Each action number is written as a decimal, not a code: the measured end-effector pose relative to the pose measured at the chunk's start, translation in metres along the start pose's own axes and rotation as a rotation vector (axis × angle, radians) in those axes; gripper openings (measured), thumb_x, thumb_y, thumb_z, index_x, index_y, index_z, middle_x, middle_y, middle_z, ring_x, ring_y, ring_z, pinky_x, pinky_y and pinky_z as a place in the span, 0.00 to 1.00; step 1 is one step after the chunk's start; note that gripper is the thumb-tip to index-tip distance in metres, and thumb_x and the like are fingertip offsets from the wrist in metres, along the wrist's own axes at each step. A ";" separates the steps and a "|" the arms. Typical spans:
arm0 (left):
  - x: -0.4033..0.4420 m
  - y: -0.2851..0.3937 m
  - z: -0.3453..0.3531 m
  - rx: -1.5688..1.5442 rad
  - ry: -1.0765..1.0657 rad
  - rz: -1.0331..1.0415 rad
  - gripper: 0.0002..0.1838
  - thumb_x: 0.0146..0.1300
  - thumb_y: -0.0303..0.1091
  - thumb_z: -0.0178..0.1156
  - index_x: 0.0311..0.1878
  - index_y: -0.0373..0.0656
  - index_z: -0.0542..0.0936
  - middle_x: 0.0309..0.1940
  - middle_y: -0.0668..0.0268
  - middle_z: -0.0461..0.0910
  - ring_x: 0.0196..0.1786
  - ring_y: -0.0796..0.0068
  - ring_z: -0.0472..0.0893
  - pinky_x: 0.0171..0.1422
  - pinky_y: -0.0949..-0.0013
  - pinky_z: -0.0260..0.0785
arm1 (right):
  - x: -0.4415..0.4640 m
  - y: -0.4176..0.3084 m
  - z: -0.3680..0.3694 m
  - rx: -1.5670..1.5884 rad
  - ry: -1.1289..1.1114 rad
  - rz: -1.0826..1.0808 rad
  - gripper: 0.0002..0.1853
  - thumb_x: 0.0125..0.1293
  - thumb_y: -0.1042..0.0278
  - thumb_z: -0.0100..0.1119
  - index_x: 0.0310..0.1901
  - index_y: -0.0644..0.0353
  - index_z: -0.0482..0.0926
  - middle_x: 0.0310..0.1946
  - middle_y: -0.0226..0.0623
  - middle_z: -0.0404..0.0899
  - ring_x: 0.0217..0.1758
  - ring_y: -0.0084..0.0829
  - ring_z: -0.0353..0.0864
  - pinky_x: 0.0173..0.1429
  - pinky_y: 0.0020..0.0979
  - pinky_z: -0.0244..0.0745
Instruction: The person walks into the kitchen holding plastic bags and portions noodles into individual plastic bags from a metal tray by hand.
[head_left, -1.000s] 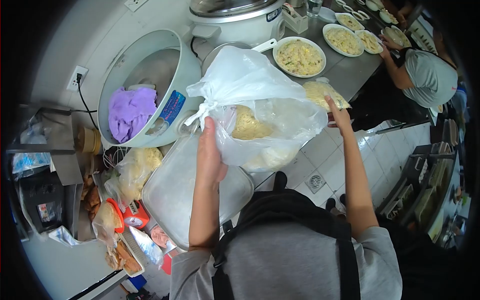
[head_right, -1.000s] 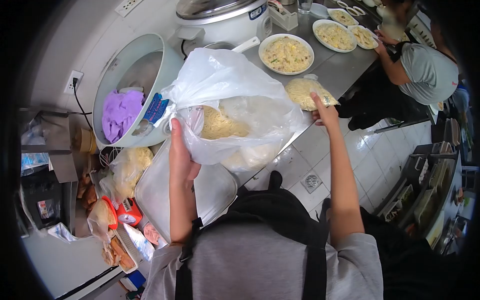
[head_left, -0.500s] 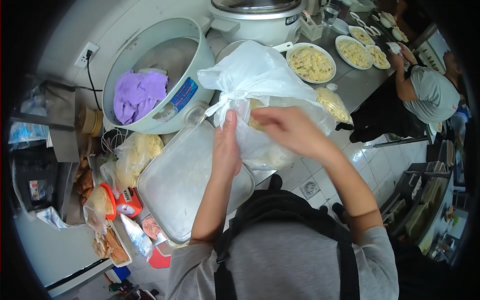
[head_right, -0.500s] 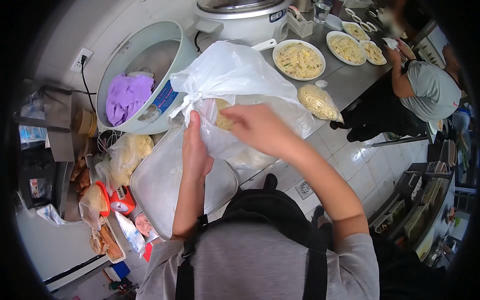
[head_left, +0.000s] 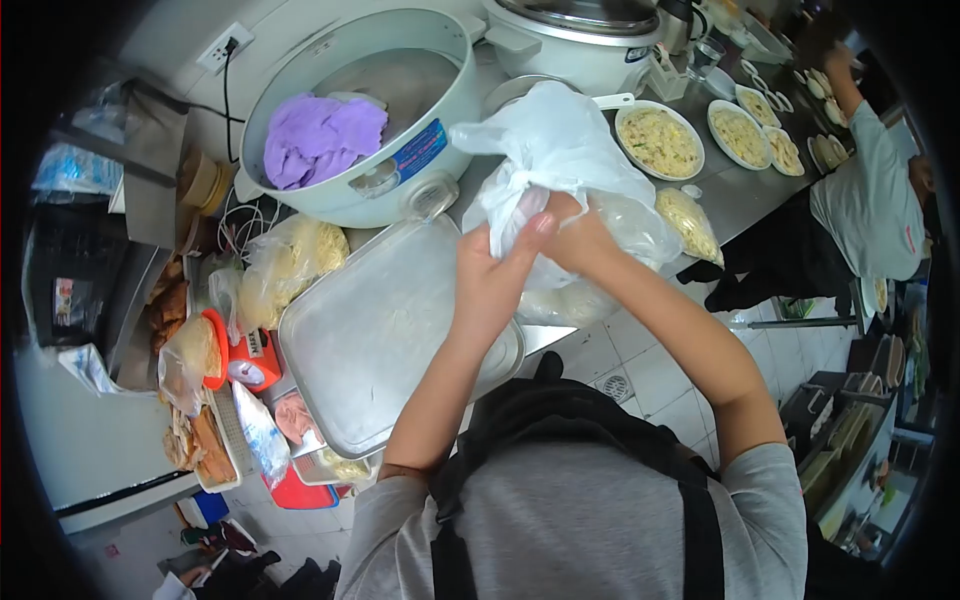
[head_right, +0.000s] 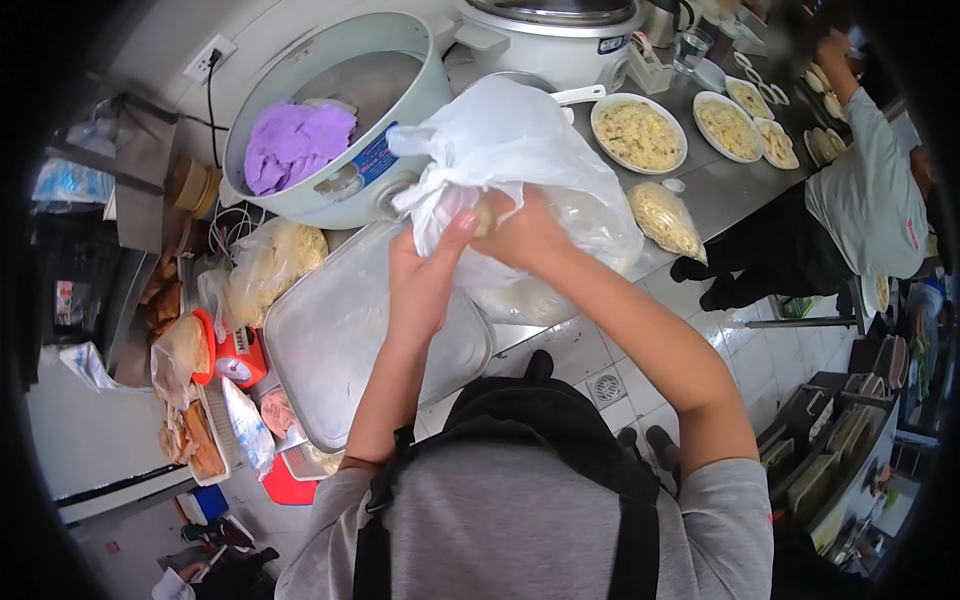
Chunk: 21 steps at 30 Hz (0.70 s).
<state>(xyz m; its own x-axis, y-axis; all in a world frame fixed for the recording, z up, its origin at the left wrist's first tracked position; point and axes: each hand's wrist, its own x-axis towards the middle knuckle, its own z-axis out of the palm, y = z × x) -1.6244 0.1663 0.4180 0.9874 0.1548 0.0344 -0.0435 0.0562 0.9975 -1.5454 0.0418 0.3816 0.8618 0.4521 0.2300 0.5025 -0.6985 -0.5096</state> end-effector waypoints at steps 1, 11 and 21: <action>0.005 -0.001 -0.002 0.068 0.087 0.119 0.19 0.65 0.39 0.64 0.53 0.35 0.80 0.42 0.64 0.83 0.43 0.79 0.79 0.51 0.73 0.70 | 0.009 0.011 0.002 0.065 -0.019 0.057 0.21 0.57 0.67 0.64 0.53 0.63 0.77 0.46 0.47 0.82 0.48 0.39 0.82 0.53 0.37 0.75; 0.018 -0.035 -0.065 0.380 0.276 0.178 0.23 0.52 0.23 0.62 0.55 0.38 0.77 0.43 0.52 0.83 0.45 0.58 0.84 0.49 0.64 0.73 | -0.016 -0.043 -0.070 0.437 -0.161 0.124 0.25 0.42 0.70 0.70 0.46 0.68 0.80 0.39 0.41 0.83 0.41 0.30 0.81 0.49 0.29 0.75; -0.165 -0.095 -0.104 0.957 0.449 -0.056 0.37 0.49 0.22 0.64 0.66 0.34 0.64 0.55 0.49 0.72 0.58 0.48 0.74 0.60 0.56 0.68 | -0.031 -0.080 0.070 1.207 -0.296 0.309 0.15 0.45 0.76 0.64 0.39 0.67 0.80 0.32 0.30 0.81 0.32 0.24 0.77 0.41 0.27 0.75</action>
<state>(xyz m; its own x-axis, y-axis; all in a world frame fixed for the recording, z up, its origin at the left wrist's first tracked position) -1.7988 0.2378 0.3107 0.8288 0.5375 0.1556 0.3315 -0.6957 0.6373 -1.6169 0.1228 0.3569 0.8043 0.5761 -0.1453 -0.2304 0.0771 -0.9700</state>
